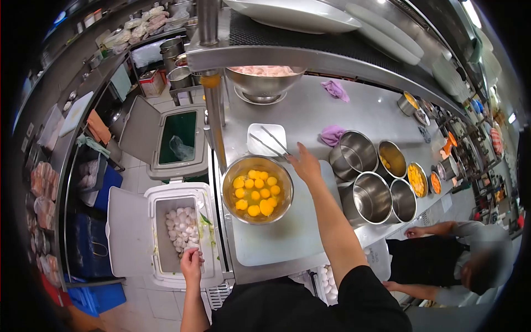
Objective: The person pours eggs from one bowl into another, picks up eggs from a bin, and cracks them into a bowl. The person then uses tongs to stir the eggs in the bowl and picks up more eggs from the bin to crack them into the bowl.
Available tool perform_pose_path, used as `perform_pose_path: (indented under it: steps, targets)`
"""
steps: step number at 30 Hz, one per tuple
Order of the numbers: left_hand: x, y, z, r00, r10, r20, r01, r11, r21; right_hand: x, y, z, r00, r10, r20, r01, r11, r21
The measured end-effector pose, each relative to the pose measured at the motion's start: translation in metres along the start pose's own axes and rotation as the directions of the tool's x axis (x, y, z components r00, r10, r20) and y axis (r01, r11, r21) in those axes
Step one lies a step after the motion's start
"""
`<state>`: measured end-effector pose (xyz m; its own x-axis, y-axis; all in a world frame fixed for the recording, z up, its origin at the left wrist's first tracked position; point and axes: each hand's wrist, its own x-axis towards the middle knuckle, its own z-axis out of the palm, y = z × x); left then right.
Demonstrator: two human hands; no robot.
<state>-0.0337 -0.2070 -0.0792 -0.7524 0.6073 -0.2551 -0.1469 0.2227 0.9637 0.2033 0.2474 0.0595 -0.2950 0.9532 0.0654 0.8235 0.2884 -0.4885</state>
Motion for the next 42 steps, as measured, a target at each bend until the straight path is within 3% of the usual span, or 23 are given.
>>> perform_pose_path:
  steps: [2,5,8,10,12,15,18,20,22,23,25,34,40,42]
  targets:
    - [0.001,0.015,0.010,1.000,0.001,0.026,-0.001,1.000,-0.026,-0.031,0.024,-0.005,0.955,-0.137,-0.265,0.178,0.974,0.140]
    - [0.003,0.051,0.033,0.992,0.043,0.118,-0.034,0.996,-0.077,-0.109,0.032,-0.034,0.923,-0.113,-0.369,0.216,0.944,0.249]
    - [0.007,0.082,0.065,0.942,0.085,0.326,-0.045,0.991,-0.127,-0.195,0.055,-0.039,0.904,-0.053,-0.423,0.185,0.943,0.277]
    - [-0.001,0.107,0.090,0.810,0.174,0.560,-0.039,0.969,-0.245,-0.254,0.066,-0.046,0.891,0.027,-0.454,0.111,0.955,0.276]
    - [-0.014,0.126,0.117,0.679,0.147,0.719,0.016,0.977,-0.214,-0.311,0.086,-0.052,0.871,0.087,-0.484,0.055,0.961,0.272]
    - [-0.038,0.141,0.158,0.357,0.067,0.932,0.096,0.990,-0.108,-0.388,0.108,-0.047,0.878,0.181,-0.443,-0.050,0.955,0.292]
    - [-0.074,0.141,0.202,0.182,0.024,0.983,0.047,0.998,-0.033,-0.463,0.151,-0.017,0.860,0.376,-0.343,-0.258,0.903,0.344]
    - [-0.097,0.134,0.225,0.130,-0.005,0.992,0.051,0.999,-0.002,-0.512,0.183,0.007,0.820,0.462,-0.337,-0.353,0.873,0.337]
    - [-0.116,0.126,0.244,0.131,-0.077,0.988,-0.023,0.996,0.080,-0.559,0.221,0.030,0.770,0.577,-0.272,-0.523,0.816,0.247]
    - [-0.123,0.117,0.252,0.140,-0.092,0.986,-0.035,0.995,0.098,-0.576,0.235,0.034,0.762,0.585,-0.278,-0.527,0.810,0.258]
    - [-0.141,0.110,0.268,0.148,-0.122,0.981,-0.053,0.990,0.131,-0.605,0.256,0.033,0.666,0.710,-0.228,-0.689,0.703,0.178]
    - [-0.183,0.087,0.305,0.139,-0.275,0.951,-0.098,0.952,0.289,-0.640,0.316,0.003,0.562,0.768,-0.307,-0.743,0.632,0.222]
    - [-0.205,0.034,0.327,0.021,-0.406,0.913,-0.047,0.912,0.407,-0.666,0.392,0.046,0.413,0.904,-0.111,-0.901,0.423,0.093]
    - [-0.213,-0.004,0.333,-0.077,-0.460,0.884,-0.169,0.880,0.443,-0.665,0.427,0.055,0.238,0.971,0.014,-0.965,0.235,0.119]
